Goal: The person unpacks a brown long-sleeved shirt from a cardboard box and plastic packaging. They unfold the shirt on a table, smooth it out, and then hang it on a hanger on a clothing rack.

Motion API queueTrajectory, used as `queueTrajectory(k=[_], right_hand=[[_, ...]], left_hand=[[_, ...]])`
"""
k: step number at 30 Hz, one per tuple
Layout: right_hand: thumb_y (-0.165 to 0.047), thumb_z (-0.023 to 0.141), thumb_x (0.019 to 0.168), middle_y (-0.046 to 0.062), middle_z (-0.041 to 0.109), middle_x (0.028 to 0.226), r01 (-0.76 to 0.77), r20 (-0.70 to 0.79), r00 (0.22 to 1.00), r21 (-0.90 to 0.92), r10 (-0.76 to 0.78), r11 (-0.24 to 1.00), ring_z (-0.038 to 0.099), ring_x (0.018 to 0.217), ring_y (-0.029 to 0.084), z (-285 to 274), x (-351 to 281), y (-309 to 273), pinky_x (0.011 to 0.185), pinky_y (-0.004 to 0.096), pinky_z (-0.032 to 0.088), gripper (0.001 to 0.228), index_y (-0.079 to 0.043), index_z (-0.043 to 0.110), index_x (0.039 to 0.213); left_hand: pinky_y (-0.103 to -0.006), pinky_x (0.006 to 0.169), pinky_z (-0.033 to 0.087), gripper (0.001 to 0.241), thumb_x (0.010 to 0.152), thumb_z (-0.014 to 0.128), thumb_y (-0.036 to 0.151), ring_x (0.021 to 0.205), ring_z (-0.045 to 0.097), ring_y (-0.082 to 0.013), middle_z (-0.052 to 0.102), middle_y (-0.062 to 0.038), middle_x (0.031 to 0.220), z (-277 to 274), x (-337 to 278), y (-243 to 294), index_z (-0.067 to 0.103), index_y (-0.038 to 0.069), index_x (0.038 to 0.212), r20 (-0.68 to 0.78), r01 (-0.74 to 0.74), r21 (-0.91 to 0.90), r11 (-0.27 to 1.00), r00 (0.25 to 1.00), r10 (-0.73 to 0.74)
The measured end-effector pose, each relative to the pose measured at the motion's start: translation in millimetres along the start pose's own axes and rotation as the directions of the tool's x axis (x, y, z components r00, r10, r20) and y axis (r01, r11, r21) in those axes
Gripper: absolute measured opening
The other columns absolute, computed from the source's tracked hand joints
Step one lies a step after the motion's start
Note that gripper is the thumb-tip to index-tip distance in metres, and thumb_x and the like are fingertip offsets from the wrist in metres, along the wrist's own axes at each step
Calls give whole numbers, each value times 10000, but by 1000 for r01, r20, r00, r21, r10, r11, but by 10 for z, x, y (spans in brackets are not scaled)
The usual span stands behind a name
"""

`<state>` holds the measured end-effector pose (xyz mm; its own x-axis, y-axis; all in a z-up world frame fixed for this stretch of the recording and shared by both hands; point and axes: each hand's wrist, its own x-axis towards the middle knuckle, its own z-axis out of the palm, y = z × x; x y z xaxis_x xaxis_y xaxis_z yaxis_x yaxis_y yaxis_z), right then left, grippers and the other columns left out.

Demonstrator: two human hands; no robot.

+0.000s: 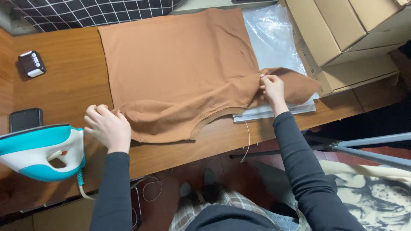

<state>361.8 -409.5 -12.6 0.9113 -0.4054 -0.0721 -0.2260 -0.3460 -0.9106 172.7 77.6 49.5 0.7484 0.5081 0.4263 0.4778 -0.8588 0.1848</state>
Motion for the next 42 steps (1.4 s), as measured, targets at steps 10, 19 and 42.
queueTrajectory(k=[10, 19, 42], right_hand=[[-427, 664, 849, 7, 698, 950, 25, 107, 994, -309, 8, 951, 690, 798, 157, -96, -860, -238, 755, 333, 525, 276, -237, 675, 1049], [-171, 762, 661, 100, 550, 997, 538, 324, 840, -392, -435, 747, 584, 965, 366, -25, -1361, -309, 863, 452, 476, 482, -142, 616, 1119], [-292, 693, 749, 3, 485, 918, 685, 379, 728, -437, -571, 583, 525, 932, 246, 255, -819, -736, 756, 387, 437, 82, -226, 644, 751]], left_hand=[[-413, 879, 410, 514, 664, 732, 411, 1105, 501, -240, 512, -81, 1115, 158, -1147, 801, 545, 128, 1050, 118, -582, -321, 747, 758, 641], [-360, 752, 411, 337, 591, 735, 288, 868, 505, -186, 479, -3, 890, 507, -1183, 993, 514, 163, 811, 97, -666, -227, 710, 710, 697], [-348, 795, 458, 295, 735, 582, 538, 770, 687, -221, 670, 53, 687, 112, -540, 1237, 589, 253, 814, 589, -39, -346, 937, 768, 250]])
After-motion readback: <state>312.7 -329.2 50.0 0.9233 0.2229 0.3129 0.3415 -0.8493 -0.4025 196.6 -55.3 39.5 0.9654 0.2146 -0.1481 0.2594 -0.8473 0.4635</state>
